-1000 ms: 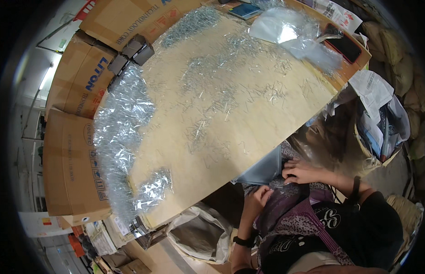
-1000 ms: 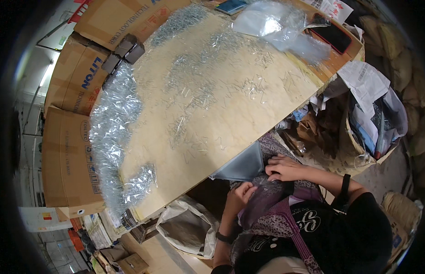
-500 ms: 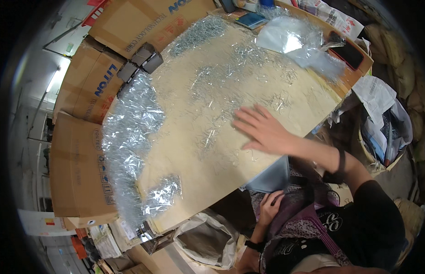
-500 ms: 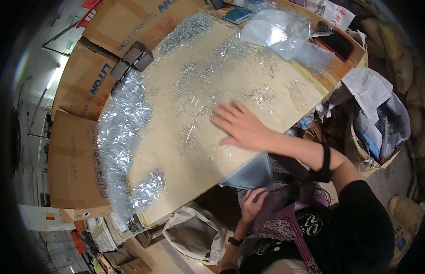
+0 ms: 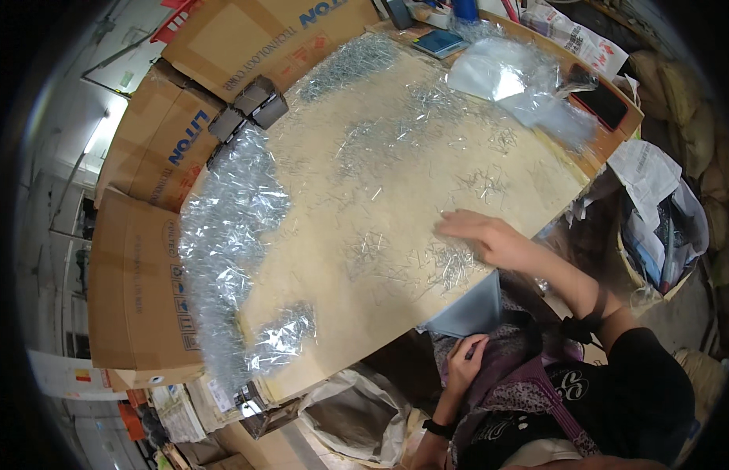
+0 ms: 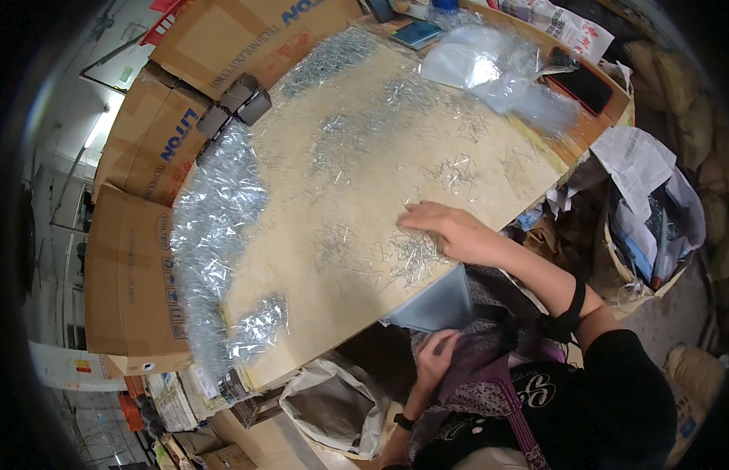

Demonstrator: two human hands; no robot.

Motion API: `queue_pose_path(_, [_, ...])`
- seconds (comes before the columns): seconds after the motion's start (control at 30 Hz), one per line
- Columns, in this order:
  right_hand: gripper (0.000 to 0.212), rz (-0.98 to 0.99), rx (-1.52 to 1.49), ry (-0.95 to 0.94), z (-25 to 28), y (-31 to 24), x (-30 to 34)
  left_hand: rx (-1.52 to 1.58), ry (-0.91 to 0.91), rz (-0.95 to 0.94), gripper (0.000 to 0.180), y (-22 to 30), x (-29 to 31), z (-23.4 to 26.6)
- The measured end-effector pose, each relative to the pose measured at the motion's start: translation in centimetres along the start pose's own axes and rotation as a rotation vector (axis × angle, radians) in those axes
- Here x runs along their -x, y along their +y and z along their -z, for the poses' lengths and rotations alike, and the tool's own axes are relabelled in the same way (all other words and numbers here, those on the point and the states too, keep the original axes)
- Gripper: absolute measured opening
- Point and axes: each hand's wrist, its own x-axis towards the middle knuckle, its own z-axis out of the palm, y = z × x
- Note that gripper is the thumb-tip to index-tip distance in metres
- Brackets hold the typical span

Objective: Sorting small metal components or fasteners into plastic bags on a workbench.

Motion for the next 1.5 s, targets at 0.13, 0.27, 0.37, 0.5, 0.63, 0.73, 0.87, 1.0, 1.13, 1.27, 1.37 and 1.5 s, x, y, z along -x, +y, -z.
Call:
queue_pose_path(0.13, [0.05,-0.025,-0.22,-0.014,-2.4,-1.4,1.2,-0.008,-0.011,0.023,0.012,0.6,0.0,-0.1])
queue_pose_path(0.27, [0.048,0.107,0.353,0.062,-6.0,-4.6,0.0,0.037,-0.046,0.103,0.012,0.1,0.6,-0.3])
queue_pose_path(0.37, [0.043,0.226,0.4,0.037,-7.8,-4.7,0.2,0.112,-0.053,0.154,0.012,0.3,0.8,-0.4])
queue_pose_path(0.5, [0.039,0.225,0.423,0.063,-7.2,-4.5,2.8,0.127,-0.082,0.205,0.013,0.1,1.3,0.1])
queue_pose_path(0.63, [0.029,0.256,0.287,0.066,-4.9,-5.0,5.9,0.18,-0.059,0.142,0.013,1.1,1.5,0.3])
queue_pose_path(0.73, [0.028,0.342,0.106,0.091,-3.7,-3.6,7.7,0.055,-0.067,0.112,0.014,2.1,1.2,0.6])
queue_pose_path(0.87, [0.038,0.275,0.075,0.21,-1.7,-1.9,8.1,0.134,-0.065,0.144,0.01,1.6,0.9,0.3])
queue_pose_path(1.0, [0.043,0.02,0.434,0.353,1.2,-1.4,4.4,0.15,-0.13,0.274,0.008,1.1,0.2,0.2])
queue_pose_path(1.13, [0.045,-0.136,0.629,0.364,1.6,-0.4,4.3,0.198,-0.1,0.337,0.009,0.1,1.0,0.5])
queue_pose_path(1.27, [0.046,0.089,0.321,0.133,0.3,-2.0,5.9,0.184,-0.088,0.228,0.01,-0.4,1.1,0.4])
queue_pose_path(1.37, [0.047,0.106,0.185,0.12,-0.4,-2.4,5.3,0.154,-0.094,0.218,0.01,-0.4,0.8,0.3])
queue_pose_path(1.5, [0.047,0.045,0.362,0.195,-1.3,-3.2,3.0,0.116,-0.093,0.184,0.011,-0.9,1.1,0.4])
